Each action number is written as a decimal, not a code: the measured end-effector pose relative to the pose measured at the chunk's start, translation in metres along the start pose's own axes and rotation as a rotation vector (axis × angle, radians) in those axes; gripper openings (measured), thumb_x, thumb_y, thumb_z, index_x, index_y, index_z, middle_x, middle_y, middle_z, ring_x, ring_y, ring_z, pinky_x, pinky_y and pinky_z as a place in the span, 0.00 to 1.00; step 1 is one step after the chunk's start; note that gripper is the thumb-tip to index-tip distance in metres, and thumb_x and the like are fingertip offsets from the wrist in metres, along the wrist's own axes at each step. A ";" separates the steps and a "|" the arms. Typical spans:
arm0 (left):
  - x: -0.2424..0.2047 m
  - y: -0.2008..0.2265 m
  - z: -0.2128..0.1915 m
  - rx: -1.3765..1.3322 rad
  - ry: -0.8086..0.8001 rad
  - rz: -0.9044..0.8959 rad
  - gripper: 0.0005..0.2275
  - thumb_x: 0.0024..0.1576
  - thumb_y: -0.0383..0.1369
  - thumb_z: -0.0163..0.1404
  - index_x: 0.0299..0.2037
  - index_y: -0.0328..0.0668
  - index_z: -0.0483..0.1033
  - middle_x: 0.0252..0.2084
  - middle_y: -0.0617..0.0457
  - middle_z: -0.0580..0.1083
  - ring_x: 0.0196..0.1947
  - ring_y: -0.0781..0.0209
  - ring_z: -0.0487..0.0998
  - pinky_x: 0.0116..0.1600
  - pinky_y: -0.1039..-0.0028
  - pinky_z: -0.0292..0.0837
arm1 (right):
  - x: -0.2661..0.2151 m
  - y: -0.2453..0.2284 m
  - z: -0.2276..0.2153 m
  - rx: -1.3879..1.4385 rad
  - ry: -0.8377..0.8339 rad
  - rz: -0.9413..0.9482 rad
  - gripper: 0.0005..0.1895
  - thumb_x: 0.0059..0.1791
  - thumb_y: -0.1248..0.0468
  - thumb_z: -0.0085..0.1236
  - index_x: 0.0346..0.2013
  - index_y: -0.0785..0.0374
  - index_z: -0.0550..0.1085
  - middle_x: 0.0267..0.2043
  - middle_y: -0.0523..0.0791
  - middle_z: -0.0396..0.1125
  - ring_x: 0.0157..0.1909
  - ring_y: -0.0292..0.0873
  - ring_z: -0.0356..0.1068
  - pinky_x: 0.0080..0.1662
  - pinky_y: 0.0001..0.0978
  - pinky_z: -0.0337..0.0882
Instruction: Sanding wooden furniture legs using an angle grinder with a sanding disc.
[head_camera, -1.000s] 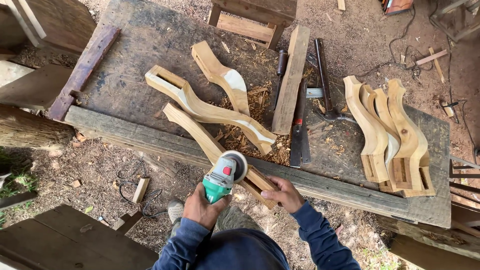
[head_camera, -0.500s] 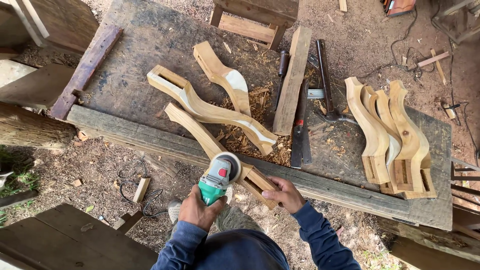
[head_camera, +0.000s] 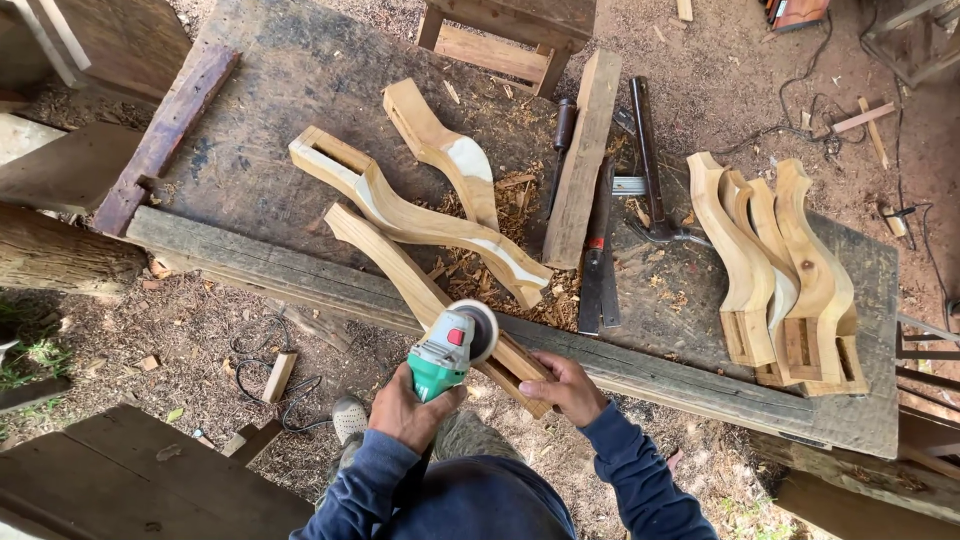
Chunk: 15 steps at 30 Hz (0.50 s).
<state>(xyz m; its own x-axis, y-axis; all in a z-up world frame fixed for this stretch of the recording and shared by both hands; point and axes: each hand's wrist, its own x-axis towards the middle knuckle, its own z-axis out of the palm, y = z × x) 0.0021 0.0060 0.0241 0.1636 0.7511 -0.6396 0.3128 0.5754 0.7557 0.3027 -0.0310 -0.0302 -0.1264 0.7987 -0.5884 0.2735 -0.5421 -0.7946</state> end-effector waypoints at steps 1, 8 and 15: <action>0.000 0.002 0.000 -0.048 -0.004 0.016 0.27 0.43 0.42 0.66 0.50 0.36 0.73 0.43 0.45 0.82 0.42 0.56 0.85 0.53 0.69 0.78 | 0.001 -0.001 0.000 0.020 -0.007 -0.002 0.39 0.41 0.50 0.67 0.59 0.73 0.71 0.40 0.51 0.74 0.38 0.42 0.74 0.41 0.34 0.77; -0.004 -0.003 -0.001 0.039 0.029 0.009 0.26 0.44 0.43 0.65 0.49 0.35 0.74 0.41 0.43 0.83 0.41 0.55 0.86 0.51 0.67 0.79 | 0.001 0.003 -0.001 0.006 -0.005 -0.008 0.38 0.42 0.50 0.66 0.58 0.73 0.71 0.39 0.50 0.74 0.38 0.41 0.74 0.42 0.32 0.77; -0.007 -0.007 -0.011 0.160 0.061 -0.013 0.25 0.45 0.43 0.64 0.46 0.35 0.72 0.40 0.41 0.82 0.39 0.51 0.85 0.50 0.65 0.79 | 0.004 0.006 -0.003 0.041 -0.013 -0.010 0.39 0.42 0.50 0.67 0.59 0.74 0.70 0.41 0.51 0.73 0.40 0.42 0.74 0.44 0.33 0.76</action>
<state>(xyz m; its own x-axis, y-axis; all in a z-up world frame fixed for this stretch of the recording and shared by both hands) -0.0112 0.0002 0.0245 0.1025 0.7650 -0.6358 0.4599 0.5303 0.7122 0.3067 -0.0307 -0.0369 -0.1416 0.8005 -0.5824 0.2326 -0.5449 -0.8056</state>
